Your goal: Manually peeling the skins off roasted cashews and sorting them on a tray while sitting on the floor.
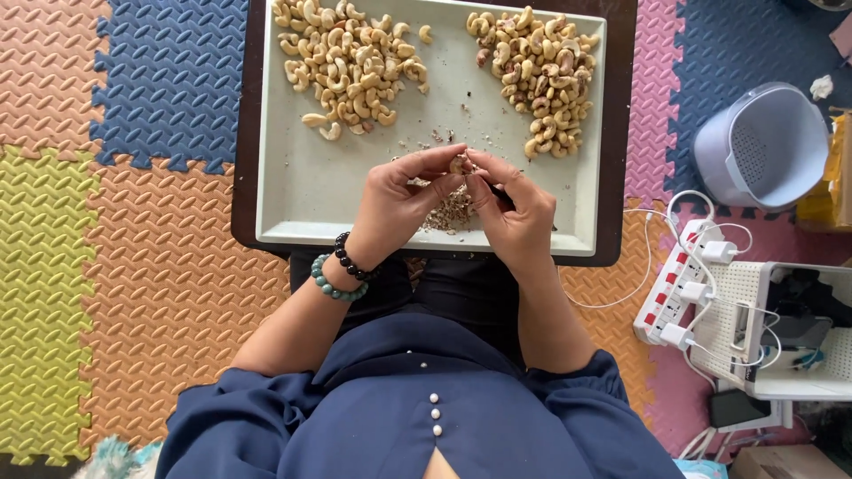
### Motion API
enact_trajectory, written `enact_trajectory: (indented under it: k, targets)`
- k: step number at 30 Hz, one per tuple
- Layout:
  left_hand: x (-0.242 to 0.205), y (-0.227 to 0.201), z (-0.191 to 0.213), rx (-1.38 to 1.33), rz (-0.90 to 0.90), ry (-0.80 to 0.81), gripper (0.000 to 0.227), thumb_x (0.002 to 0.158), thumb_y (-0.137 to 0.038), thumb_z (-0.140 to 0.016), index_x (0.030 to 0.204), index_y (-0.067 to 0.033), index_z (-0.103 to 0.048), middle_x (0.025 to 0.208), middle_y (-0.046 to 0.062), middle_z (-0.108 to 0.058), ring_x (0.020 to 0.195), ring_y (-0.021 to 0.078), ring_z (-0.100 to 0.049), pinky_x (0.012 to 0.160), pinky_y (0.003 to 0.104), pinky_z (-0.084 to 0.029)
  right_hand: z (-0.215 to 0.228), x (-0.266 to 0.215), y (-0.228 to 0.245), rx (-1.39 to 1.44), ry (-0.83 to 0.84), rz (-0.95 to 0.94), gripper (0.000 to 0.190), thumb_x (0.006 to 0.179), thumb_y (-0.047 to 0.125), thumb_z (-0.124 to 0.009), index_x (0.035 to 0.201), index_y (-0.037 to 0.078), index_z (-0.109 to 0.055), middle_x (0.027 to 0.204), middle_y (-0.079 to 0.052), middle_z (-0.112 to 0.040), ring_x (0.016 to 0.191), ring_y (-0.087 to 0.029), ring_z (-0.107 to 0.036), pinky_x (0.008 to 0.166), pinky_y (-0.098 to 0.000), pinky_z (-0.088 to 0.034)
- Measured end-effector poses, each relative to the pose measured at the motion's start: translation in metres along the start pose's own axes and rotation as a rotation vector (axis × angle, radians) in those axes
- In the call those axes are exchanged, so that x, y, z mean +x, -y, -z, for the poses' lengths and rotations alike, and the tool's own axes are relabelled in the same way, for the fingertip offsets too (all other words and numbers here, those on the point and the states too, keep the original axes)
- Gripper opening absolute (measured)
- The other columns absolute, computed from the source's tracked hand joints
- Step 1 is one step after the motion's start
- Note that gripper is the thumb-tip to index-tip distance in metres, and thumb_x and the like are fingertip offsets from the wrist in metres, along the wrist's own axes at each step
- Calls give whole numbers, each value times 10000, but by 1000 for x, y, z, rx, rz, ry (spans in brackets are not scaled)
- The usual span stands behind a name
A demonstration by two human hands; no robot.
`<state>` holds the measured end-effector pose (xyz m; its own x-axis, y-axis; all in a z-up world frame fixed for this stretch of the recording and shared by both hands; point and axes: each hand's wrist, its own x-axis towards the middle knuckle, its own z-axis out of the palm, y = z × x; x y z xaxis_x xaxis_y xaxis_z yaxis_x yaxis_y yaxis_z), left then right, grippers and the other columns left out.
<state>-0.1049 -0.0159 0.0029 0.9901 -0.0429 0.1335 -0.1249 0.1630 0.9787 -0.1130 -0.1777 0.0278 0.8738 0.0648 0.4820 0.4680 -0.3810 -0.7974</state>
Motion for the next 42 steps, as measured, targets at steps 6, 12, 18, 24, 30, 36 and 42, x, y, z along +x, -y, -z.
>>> enact_trajectory:
  k: [6, 12, 18, 24, 30, 36, 42]
  targets:
    - [6, -5, -5, 47, -60, 37, 263, 925, -75, -800, 1183, -94, -752, 1019, 96, -776, 859, 124, -734, 597, 202, -620, 8, 3, -2, 57, 16, -39, 250, 973, 94, -764, 1221, 123, -772, 850, -102, -764, 659, -72, -586, 580, -266, -501]
    - [3, 3, -4, 5, 35, 34, 264, 914, -81, -812, 1156, -3, -741, 897, 125, -750, 822, 110, -678, 601, 235, -625, 9, -1, -10, 37, 6, 37, 209, 973, 65, -753, 1181, 72, -776, 977, -156, -780, 834, -262, -761, 691, -343, -579]
    - [2, -3, -2, -39, 125, 27, 286, 887, -101, -836, 1110, 45, -733, 857, 147, -754, 781, 116, -685, 586, 230, -626, 8, 3, -9, -175, 22, 170, 201, 951, 54, -776, 1145, 103, -799, 1011, -103, -791, 863, -293, -765, 731, -359, -598]
    - [4, 5, 5, 130, 84, 14, 255, 864, -135, -855, 1053, 7, -759, 820, 120, -764, 738, 116, -706, 551, 223, -601, 14, 6, -12, -573, 101, 399, 226, 987, 136, -736, 1198, 192, -794, 917, -27, -767, 761, -210, -710, 714, -330, -593]
    - [5, -5, 6, 270, -12, -16, 238, 871, -122, -838, 1077, -33, -758, 884, 117, -777, 753, 152, -737, 559, 243, -605, 11, 8, -13, -350, 83, 234, 178, 1026, 150, -700, 1174, 148, -800, 913, -71, -777, 758, -236, -738, 672, -340, -593]
    - [6, -7, 5, 217, 21, -6, 242, 896, -125, -822, 1125, -80, -760, 904, 77, -786, 782, 123, -730, 614, 248, -625, 14, 7, -11, -241, 91, 95, 243, 1038, 163, -683, 1268, 186, -757, 894, -83, -750, 687, -238, -708, 624, -361, -564]
    - [6, -2, 4, 199, 42, 8, 250, 885, -137, -836, 1119, -86, -765, 911, 81, -787, 794, 144, -737, 620, 260, -635, 10, 7, -5, -104, 97, -5, 236, 980, 146, -741, 1206, 197, -785, 979, -66, -796, 794, -264, -768, 641, -326, -574]
